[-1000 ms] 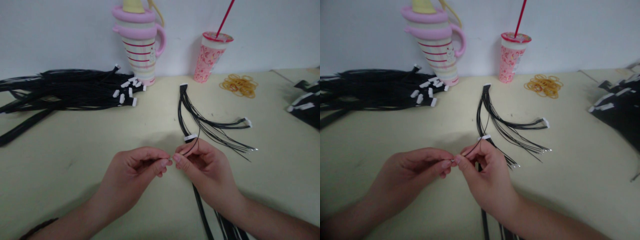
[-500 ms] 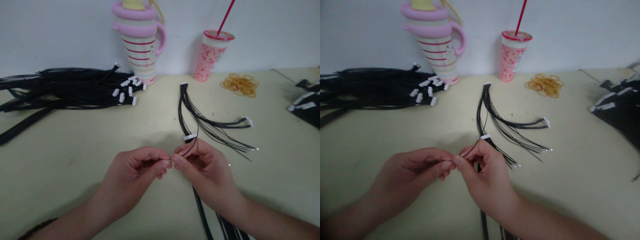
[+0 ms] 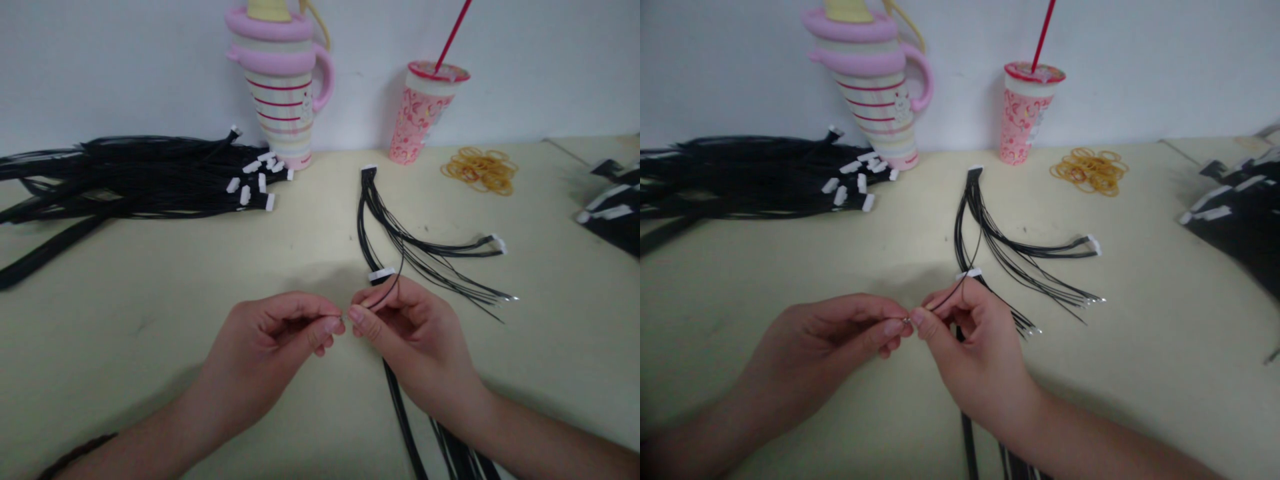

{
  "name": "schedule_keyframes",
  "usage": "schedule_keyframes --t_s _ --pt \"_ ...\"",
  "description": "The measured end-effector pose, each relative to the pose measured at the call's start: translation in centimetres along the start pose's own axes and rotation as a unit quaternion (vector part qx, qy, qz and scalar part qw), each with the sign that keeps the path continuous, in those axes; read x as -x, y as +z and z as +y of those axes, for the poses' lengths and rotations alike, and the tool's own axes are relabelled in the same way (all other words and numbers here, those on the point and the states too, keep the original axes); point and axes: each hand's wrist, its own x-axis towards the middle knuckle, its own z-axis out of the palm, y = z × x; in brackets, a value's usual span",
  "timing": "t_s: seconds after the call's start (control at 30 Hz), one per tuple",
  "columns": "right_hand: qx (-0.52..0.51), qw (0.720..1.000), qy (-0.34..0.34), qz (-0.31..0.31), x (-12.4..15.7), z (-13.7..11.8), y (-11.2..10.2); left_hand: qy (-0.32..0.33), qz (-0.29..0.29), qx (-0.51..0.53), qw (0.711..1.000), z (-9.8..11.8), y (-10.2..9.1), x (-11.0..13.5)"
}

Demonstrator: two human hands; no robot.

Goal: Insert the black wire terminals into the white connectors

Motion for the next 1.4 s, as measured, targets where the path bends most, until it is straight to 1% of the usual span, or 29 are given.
schedule_keyframes --t_s 0.3,0.53,0.73,0.9,1.13,1.4 --pt "0.026 1.0 0.001 -0.004 0.02 0.05 -0.01 0.014 -0.025 -0.031 0.999 -0.31 0.07 0.08" --pt "0.009 1.0 0.011 -0.013 0.05 0.06 0.05 0.016 -0.018 -0.025 0.999 0.0 0.17 0.04" --pt "-0.037 0.999 0.025 -0.003 -0.06 0.07 -0.03 0.013 0.01 0.011 1.0 -0.24 0.29 0.14" --pt "-0.027 0.999 0.017 -0.005 -0.05 0.07 0.0 0.004 0.024 0.024 0.999 -0.31 0.16 0.01" --pt "-0.033 0.999 0.015 -0.01 -0.06 0.13 0.0 -0.009 0.022 0.043 0.999 -0.24 -0.03 -0.2" --pt "-0.026 0.999 0.013 -0.013 -0.02 0.08 -0.03 -0.02 0.014 0.047 0.999 -0.22 -0.03 0.11"
